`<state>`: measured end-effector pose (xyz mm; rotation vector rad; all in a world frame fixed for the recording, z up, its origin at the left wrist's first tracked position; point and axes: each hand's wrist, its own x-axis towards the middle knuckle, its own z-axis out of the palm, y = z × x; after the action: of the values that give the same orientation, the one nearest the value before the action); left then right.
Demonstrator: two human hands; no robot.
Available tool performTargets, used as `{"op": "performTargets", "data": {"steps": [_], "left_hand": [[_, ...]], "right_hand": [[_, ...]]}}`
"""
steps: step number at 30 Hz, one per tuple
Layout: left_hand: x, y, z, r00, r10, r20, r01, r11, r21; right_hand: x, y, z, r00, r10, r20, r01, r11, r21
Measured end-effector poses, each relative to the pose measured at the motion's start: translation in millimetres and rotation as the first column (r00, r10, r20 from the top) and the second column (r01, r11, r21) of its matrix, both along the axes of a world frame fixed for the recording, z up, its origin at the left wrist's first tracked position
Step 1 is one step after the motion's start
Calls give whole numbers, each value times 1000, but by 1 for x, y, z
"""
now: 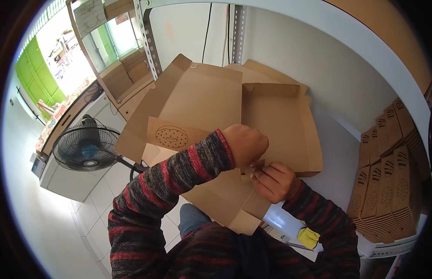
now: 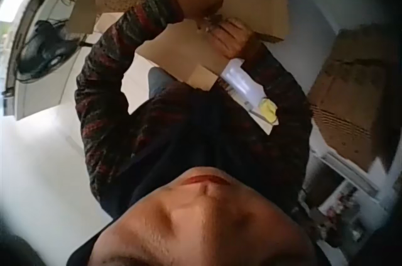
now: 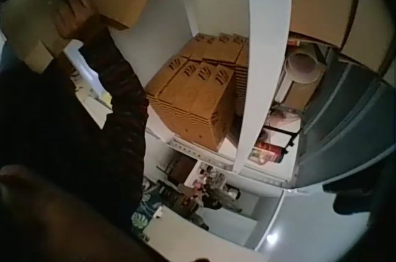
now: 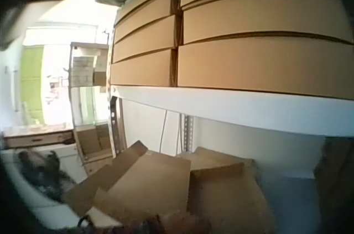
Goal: The person assembles flat cardboard boxes by folding the flaps and securing the tabs into slots. They handle multiple boxes one at a time, folding the sides and locking the corners to form a three-dimensional container. The person then stacks the completed boxes on a nearby shelf.
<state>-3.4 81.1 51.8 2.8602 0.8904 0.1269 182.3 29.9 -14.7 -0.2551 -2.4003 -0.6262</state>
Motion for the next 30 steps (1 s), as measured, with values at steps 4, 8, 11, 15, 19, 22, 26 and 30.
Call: {"op": "performTargets", "data": {"steps": [4,8,11,15,19,22,26,30], "left_hand": [[-2,0,2,1000,18,11,-18,997,-71],[-3,1,-2,1000,25,11,-24,999,-41],[-3,0,4,998,45,-41,-47,998,-52],[-4,2,-1,998,42,-40,-44,998,-49],[-5,1,1,998,39,-54,-42,997,-60],[-7,3,-4,998,42,-39,-45,997,-69],[-9,5,-6,1000,23,4,-23,989,-146],[-10,6,-6,999,31,19,-27,977,-209]], "right_hand": [[1,2,0,1000,-1,-4,1,1000,3],[2,2,-1,1000,-4,4,4,1000,17],[4,3,-6,999,-33,3,33,998,48],[3,3,-6,1000,-16,-5,16,1000,27],[2,3,0,999,39,-2,-39,999,-4],[3,4,-4,999,33,0,-33,999,11],[3,4,-4,1000,10,-11,-10,999,39],[5,5,-4,999,33,-1,-33,999,23]]}}
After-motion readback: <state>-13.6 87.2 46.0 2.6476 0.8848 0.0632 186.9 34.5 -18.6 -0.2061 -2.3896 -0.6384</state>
